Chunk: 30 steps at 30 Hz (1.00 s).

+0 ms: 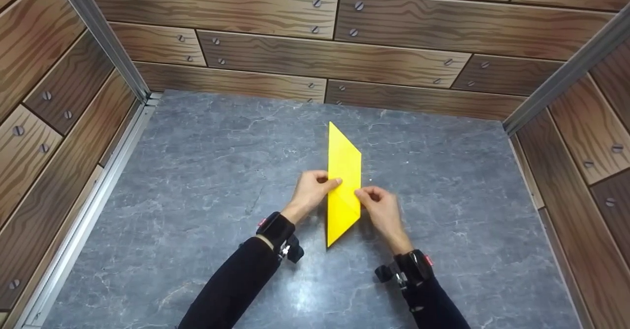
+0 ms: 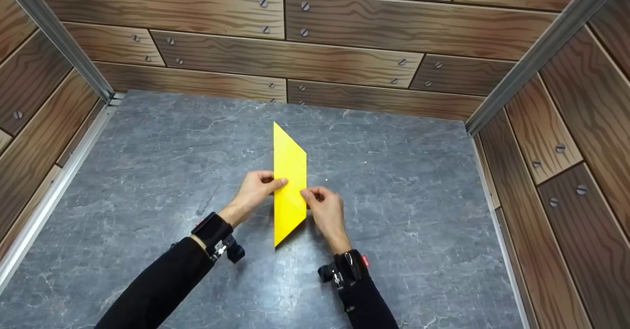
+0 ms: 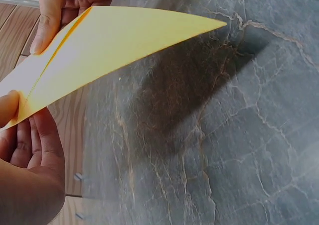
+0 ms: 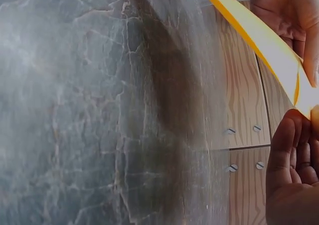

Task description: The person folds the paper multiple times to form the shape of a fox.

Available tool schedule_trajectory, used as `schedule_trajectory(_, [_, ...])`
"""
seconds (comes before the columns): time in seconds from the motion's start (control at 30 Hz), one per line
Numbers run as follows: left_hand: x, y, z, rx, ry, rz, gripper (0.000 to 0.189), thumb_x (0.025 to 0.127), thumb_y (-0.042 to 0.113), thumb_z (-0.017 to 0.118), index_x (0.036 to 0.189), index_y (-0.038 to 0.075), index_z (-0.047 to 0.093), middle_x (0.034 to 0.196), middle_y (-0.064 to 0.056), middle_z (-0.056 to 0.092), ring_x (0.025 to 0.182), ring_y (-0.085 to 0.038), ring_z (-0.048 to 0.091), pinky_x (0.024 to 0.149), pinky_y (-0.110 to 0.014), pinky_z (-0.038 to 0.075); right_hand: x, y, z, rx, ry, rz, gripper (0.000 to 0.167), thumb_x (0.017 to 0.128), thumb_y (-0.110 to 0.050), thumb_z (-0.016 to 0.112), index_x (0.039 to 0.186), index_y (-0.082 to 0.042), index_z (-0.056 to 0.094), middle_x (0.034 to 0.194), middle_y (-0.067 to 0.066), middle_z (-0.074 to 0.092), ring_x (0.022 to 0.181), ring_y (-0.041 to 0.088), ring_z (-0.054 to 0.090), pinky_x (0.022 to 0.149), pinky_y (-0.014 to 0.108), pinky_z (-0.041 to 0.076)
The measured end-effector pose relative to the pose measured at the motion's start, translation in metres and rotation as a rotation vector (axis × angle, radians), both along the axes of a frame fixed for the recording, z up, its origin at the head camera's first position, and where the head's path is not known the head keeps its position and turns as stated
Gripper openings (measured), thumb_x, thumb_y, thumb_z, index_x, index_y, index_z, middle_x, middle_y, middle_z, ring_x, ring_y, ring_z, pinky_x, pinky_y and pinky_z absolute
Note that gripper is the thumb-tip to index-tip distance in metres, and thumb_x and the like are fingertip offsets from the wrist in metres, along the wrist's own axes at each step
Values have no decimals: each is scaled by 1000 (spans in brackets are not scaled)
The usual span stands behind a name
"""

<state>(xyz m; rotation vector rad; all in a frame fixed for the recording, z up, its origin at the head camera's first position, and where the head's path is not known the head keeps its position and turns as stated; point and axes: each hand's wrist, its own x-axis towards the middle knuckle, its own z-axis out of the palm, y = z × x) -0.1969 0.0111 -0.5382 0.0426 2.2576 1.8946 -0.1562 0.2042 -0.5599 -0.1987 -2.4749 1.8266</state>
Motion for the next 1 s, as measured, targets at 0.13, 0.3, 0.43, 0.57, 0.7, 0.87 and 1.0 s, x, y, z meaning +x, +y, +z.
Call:
schedule_trajectory(0.13, [-1,1,-1,-1,-7,-1,19,94,16,76,99,-2,79,81,-1,69,74,-11,57,67,-22,46,1,1,-1,-9,0,-9,20,96,-20,76,101,0,78,88,8,74,77,20,68,75,45,60])
schedule_trajectory(0.3, [-3,1,-1,12,-16,16,20,94,16,76,101,-2,78,83,-2,71,76,-11,58,69,-22,48,5,2,-5,-20,-17,-1,23,96,-20,76,103,2,77,88,9,74,77,19,67,76,41,60])
schedule_trajectory(0.43, [-4,1,-1,15,-15,24,19,94,16,75,100,-2,78,82,-2,70,76,-11,58,69,-23,48,8,2,-6,-5,-13,9,22,97,-19,75,102,2,77,86,7,72,77,19,64,72,35,58])
schedule_trajectory(0.57, [-5,2,0,10,-9,25,20,94,16,76,101,-2,79,82,-1,69,75,-11,57,69,-22,48,8,2,-6,-2,0,7,21,97,-19,75,101,2,77,85,7,72,76,18,64,71,34,58])
schedule_trajectory(0.7, [-7,2,1,19,2,37,20,94,15,75,101,-3,79,82,-2,70,75,-11,58,69,-22,47,9,4,-6,-19,0,11,23,97,-19,75,103,3,77,87,8,73,78,19,66,73,35,60])
schedule_trajectory(0.87, [-10,4,1,60,-10,70,19,94,14,75,100,-4,78,82,-1,70,74,-10,57,68,-21,47,11,5,-8,-33,-7,24,23,97,-18,75,105,4,76,90,11,73,84,32,69,73,34,60])
schedule_trajectory(1.0, [-11,5,1,63,-8,80,18,93,14,75,97,-4,78,78,2,65,72,-10,55,65,-21,45,13,3,-4,4,-18,18,21,98,-14,73,104,5,76,88,11,73,82,32,68,72,36,59])
